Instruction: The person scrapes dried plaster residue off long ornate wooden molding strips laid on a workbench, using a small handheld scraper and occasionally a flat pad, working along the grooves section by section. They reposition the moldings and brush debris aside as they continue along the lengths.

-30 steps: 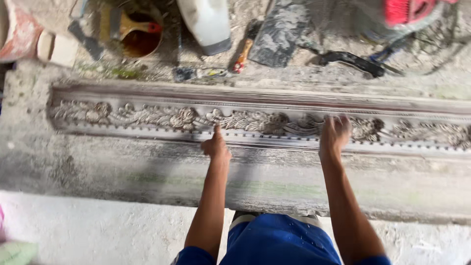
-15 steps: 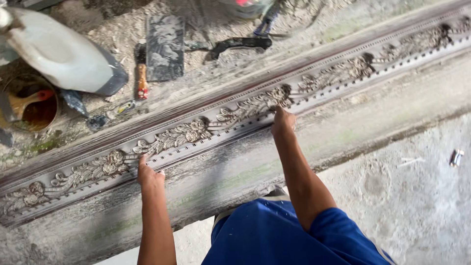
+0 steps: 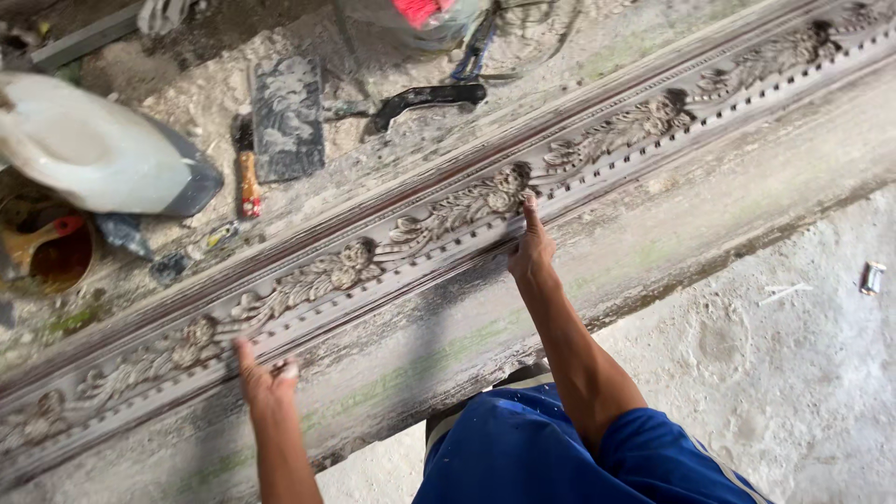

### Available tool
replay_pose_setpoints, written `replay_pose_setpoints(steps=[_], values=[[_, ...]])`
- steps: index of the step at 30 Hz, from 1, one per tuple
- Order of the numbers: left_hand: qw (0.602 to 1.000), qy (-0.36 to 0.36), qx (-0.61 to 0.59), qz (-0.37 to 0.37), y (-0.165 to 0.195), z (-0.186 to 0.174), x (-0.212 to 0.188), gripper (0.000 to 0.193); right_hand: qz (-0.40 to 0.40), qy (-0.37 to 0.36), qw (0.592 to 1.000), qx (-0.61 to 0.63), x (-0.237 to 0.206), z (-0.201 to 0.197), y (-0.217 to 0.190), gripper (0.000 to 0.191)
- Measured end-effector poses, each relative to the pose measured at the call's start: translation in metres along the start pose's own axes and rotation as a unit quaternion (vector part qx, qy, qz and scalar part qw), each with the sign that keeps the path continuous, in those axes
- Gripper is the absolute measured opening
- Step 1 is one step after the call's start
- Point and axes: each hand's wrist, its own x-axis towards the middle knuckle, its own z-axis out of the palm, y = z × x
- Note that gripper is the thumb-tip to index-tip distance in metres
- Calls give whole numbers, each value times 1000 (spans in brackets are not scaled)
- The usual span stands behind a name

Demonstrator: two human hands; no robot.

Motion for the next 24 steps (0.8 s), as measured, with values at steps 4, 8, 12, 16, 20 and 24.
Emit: replay_pose_setpoints(steps=[4, 8, 12, 16, 20, 24], values=[[997, -15, -36, 71, 19, -7, -3, 50, -2, -97, 993, 71, 2, -6, -19, 56], [982, -89, 3, 167, 52, -1, -4, 43, -97, -203, 974, -16, -8, 18, -56, 42], [969, -72, 28, 234, 85, -23, -16, 44, -171, -153, 967, -112, -43, 36, -88, 32], [961, -41, 60, 268, 85, -33, -24, 46, -168, -185, 965, -83, -102, -7, -88, 33], [956, -24, 103, 275, 63, -26, -17, 48, -131, -158, 971, -120, -146, -72, -68, 36], [953, -11, 140, 267, 62, -36, -15, 50, -103, -113, 974, -166, -152, -113, -57, 36]])
